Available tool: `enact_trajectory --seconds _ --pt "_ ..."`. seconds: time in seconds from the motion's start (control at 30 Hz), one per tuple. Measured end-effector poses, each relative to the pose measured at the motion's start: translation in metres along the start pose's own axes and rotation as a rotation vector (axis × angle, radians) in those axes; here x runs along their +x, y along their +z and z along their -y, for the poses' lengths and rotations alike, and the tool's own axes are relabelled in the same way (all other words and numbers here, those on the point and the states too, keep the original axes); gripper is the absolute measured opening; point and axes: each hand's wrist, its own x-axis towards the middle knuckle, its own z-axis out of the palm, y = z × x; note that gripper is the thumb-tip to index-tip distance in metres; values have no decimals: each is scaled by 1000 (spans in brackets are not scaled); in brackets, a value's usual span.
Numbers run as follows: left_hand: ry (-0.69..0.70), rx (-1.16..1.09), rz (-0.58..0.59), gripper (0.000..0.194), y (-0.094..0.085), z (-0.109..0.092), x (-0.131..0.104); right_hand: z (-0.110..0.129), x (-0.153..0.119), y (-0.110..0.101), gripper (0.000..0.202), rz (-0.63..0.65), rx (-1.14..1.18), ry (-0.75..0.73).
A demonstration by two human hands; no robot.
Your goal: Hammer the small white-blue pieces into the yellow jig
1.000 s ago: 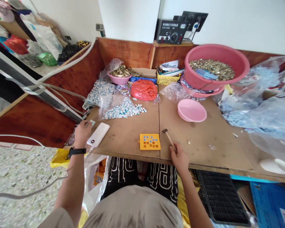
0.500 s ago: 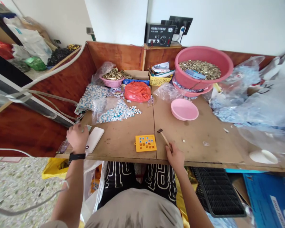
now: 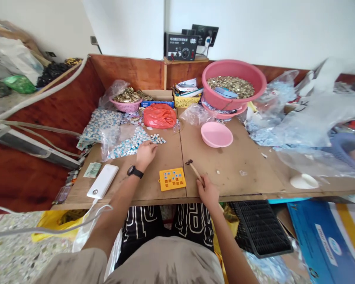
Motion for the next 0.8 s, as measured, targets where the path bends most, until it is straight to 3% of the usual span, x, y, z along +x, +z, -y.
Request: enact_trajectory --seconds 0.2,0.37,0.5,0.63,0.8 --pt "25 181 57 36 14 16 25 4 0 -3 41 -8 43 -9" --pt "2 148 39 30 14 23 31 6 1 -3 41 -6 33 -8" --pt "-19 106 19 29 13 17 33 6 1 -3 39 2 12 10" --pt "15 -17 -12 33 13 1 22 7 1 -6 41 9 6 5" --pt "61 -346 -30 34 9 -26 -21 7 3 -8 41 11 -5 10"
